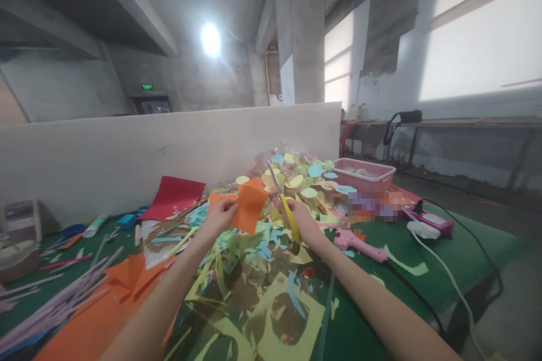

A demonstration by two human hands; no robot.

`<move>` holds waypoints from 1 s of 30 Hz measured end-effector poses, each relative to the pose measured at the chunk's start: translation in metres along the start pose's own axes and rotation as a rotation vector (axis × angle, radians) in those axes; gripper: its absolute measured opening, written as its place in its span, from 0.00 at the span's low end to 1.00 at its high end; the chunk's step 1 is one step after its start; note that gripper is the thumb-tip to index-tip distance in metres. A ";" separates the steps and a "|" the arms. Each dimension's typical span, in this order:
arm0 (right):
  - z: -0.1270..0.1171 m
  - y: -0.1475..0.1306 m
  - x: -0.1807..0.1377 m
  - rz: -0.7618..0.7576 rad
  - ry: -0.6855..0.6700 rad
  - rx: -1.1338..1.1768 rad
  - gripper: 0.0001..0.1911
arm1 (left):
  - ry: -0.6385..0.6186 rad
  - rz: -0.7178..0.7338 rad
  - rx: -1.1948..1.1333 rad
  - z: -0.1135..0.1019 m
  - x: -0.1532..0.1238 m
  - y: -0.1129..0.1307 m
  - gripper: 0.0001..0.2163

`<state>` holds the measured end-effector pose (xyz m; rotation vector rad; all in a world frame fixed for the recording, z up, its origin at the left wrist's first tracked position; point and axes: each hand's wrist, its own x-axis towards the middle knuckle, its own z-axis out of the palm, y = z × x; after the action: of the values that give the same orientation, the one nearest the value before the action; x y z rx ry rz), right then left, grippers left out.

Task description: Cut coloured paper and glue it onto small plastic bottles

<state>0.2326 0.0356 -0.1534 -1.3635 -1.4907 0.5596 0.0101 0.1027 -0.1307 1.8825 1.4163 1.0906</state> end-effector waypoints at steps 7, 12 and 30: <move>0.002 0.007 -0.013 -0.031 -0.155 -0.422 0.13 | 0.226 -0.100 -0.392 -0.028 -0.001 0.003 0.15; 0.006 0.002 -0.024 -0.159 -0.224 -0.556 0.09 | 0.118 -0.091 -0.525 -0.019 -0.011 0.017 0.12; 0.014 -0.005 -0.019 -0.885 0.012 -0.437 0.11 | -0.092 -0.120 -0.722 0.006 -0.077 0.022 0.17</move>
<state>0.2155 0.0207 -0.1618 -0.8522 -2.0719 -0.3523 0.0173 0.0231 -0.1375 1.2889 0.8924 1.2230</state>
